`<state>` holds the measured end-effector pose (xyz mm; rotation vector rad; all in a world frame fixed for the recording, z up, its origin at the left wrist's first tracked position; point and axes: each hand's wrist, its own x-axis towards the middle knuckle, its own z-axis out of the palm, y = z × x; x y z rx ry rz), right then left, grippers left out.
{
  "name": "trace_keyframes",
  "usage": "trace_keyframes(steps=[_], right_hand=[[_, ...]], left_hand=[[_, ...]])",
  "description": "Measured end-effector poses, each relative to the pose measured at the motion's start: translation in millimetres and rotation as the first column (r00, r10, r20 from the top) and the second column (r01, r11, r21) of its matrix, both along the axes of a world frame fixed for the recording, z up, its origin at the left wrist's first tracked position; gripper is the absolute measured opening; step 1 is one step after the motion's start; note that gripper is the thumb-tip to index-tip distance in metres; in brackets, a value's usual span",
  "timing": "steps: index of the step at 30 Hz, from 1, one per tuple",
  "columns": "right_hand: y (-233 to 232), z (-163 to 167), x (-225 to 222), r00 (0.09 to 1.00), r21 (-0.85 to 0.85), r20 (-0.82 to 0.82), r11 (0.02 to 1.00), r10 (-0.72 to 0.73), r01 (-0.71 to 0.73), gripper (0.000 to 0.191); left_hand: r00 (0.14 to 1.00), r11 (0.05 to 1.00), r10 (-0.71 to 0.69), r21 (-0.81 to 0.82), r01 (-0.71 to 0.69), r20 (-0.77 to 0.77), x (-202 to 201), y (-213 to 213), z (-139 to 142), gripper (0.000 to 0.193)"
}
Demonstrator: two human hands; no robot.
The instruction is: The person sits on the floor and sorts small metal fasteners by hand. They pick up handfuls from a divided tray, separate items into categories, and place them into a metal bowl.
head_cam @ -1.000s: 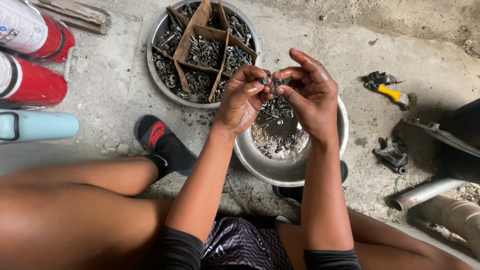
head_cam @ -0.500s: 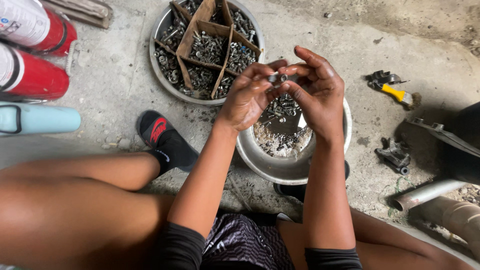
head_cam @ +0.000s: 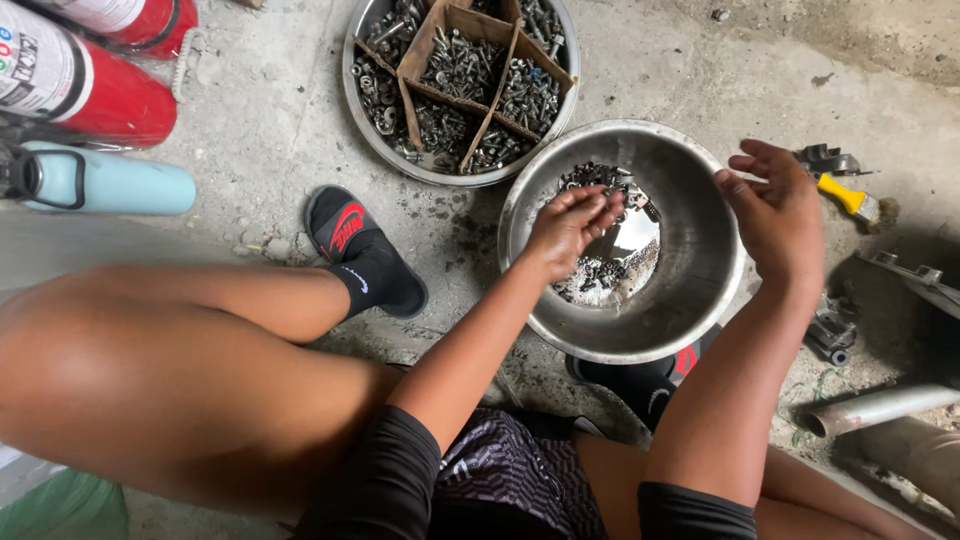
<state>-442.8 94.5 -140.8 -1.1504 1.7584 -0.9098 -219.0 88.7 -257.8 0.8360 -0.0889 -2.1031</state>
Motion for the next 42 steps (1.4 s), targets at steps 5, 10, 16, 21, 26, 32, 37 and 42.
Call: trace_keyframes(steps=[5,10,16,21,26,32,37,42], right_hand=[[-4.4,-0.4,11.7,0.993,0.146,-0.112,0.989,0.035,-0.018,0.049],[-10.5,6.1,26.7,0.996,0.061,0.002,0.994,0.089,-0.089,0.048],[-8.0,-15.9,30.0,0.997,0.211,-0.073,0.977,0.031,-0.015,0.043],[8.1,-83.1,44.0,0.999,0.388,0.027,0.922,-0.025,0.013,0.032],[59.4,-156.0,63.1,0.937,0.594,0.151,0.787,-0.314,0.167,0.017],[95.1,-192.7,66.5,0.76,0.434,-0.035,0.675,-0.65,0.597,0.014],[93.3,-182.4,37.8,0.661,-0.01,-0.233,0.682,-0.713,0.732,0.017],[105.5,-169.0,36.3,0.828,-0.054,-0.342,0.888,-0.445,0.456,0.028]], left_hand=[[0.963,0.986,-0.004,-0.164,-0.042,-0.27,19.1,-12.9,7.7,0.017],[0.954,0.978,-0.021,-0.203,-0.042,-0.3,24.4,-12.5,14.6,0.016],[0.961,0.984,0.091,-0.127,-0.128,-0.263,30.4,-16.5,21.4,0.013],[0.96,0.962,0.272,-0.015,-0.271,0.068,67.6,-40.3,25.4,0.011],[0.86,0.864,0.5,-0.118,-0.489,0.102,93.2,-95.2,22.9,0.018],[0.743,0.92,0.384,-0.296,-0.258,0.547,119.3,-140.4,30.0,0.065],[0.501,0.825,0.508,-0.563,-0.05,0.7,97.4,-109.4,27.5,0.039],[0.522,0.655,0.397,-0.632,0.415,0.755,32.9,-59.1,7.4,0.009]])
